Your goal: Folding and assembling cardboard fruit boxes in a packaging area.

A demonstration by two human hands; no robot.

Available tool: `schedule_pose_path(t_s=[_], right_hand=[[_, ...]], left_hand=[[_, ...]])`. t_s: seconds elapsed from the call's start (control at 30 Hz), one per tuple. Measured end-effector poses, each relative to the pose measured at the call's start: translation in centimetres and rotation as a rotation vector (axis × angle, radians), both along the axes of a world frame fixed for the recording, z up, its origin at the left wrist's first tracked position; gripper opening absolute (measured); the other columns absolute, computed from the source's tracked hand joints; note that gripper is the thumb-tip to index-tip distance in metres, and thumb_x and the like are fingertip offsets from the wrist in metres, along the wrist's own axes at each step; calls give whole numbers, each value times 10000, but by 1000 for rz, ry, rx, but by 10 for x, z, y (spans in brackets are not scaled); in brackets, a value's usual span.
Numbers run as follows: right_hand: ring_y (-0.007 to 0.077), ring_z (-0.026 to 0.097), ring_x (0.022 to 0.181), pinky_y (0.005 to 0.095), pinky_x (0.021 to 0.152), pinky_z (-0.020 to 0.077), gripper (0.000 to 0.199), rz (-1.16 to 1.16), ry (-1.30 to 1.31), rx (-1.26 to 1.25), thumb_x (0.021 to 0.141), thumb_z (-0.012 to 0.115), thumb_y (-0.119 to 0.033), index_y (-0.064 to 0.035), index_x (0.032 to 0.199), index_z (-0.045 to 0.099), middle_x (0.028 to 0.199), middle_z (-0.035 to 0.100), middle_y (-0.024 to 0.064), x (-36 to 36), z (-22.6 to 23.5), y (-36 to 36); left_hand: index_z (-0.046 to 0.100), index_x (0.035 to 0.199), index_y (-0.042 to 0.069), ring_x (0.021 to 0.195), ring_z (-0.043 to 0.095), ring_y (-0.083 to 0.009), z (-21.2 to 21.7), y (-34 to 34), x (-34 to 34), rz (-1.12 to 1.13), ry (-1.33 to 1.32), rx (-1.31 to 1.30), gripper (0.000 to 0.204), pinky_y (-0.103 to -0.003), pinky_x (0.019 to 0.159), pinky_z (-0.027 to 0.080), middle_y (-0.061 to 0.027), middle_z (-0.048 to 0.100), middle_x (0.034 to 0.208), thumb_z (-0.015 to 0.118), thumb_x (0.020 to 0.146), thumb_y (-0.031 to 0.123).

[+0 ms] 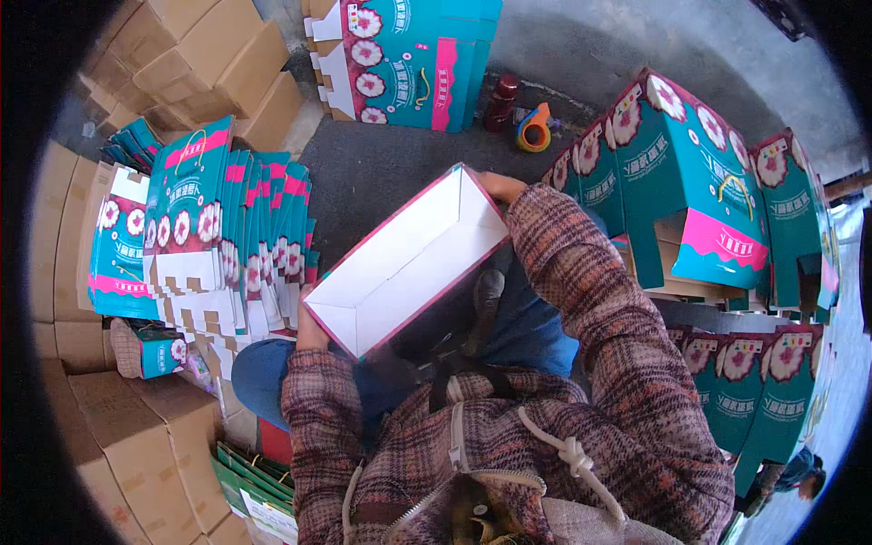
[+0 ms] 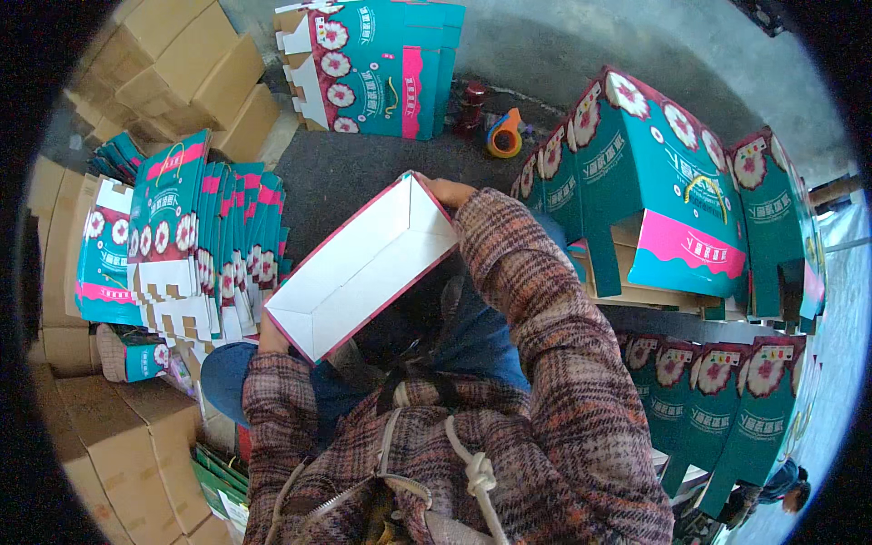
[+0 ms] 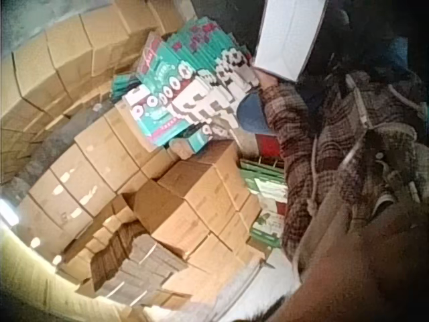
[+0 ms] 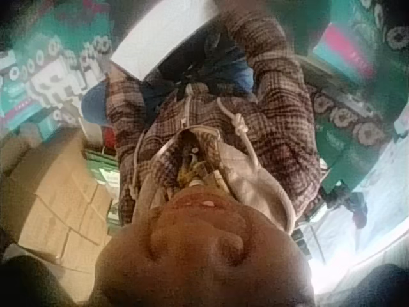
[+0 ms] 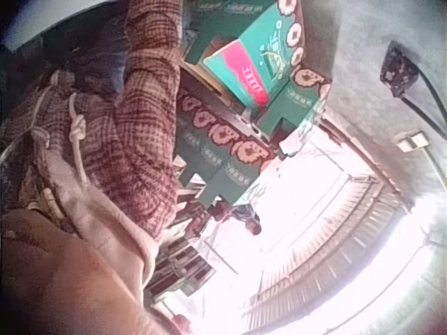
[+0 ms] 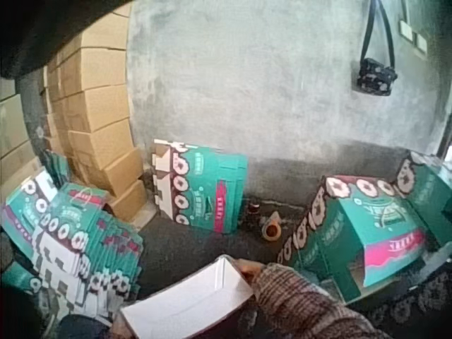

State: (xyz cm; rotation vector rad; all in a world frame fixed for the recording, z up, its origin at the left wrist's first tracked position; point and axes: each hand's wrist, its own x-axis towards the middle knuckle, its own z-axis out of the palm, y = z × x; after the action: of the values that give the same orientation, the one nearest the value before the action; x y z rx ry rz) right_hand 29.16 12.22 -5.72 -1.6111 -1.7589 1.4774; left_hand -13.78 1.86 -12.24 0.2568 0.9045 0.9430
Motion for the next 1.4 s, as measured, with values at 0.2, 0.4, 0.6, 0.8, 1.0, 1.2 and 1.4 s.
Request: schedule_pose_path(t_s=[0.2,0.4,0.6,0.8,1.0,1.2,1.4], right_hand=[[181,625,932,338,859,485,414,-270,867,149,974,440,-392,-38,1093,620,1039,659,93,-15,32,-14],[207,541,1066,374,965,397,661,-426,514,-100,933,340,-606,-44,1216,543,1165,581,107,0,46,-14],[256,261,1378,492,1049,317,813,-317,475,-164,878,386,-683,-181,1491,202,1473,337,102,-21,67,-36],[212,438,1259,393,989,396,684,-144,632,-224,908,469,-567,-133,1428,372,1369,478,113,-3,0,-16],[269,630,935,365,807,474,570,-165,-206,148,800,610,-498,19,1034,662,1054,661,179,53,-28,5],[384,626,852,455,758,497,501,112,-367,736,841,546,-483,5,901,646,869,644,222,-35,23,-30],[394,630,832,500,751,497,679,209,-641,355,873,417,-606,30,845,654,846,648,241,-32,12,-34]], left_hand=[[425,1335,-26,1180,513,-247,64,-7,19,179,217,484,532,-362,1014,382,-145,513,1309,449,887,260],[402,1348,117,1235,393,-241,43,4,25,306,343,184,593,-468,1016,293,-71,440,1349,462,906,507],[467,1246,217,1207,413,-249,2,-15,6,243,441,17,468,-484,966,319,-29,462,1322,464,890,520],[523,1249,191,1090,545,-222,-27,-16,-8,167,430,-26,434,-465,910,425,-16,572,1206,506,894,440],[543,1231,25,1054,513,-166,10,-10,54,30,776,280,389,-307,878,411,-53,567,1149,522,945,287],[598,1148,22,1069,507,-201,16,-20,37,-67,962,571,404,-298,941,367,-87,561,1152,503,958,366],[605,1057,-34,1039,536,-229,27,-20,61,6,1118,706,393,-334,913,402,-133,586,1086,458,976,321]])
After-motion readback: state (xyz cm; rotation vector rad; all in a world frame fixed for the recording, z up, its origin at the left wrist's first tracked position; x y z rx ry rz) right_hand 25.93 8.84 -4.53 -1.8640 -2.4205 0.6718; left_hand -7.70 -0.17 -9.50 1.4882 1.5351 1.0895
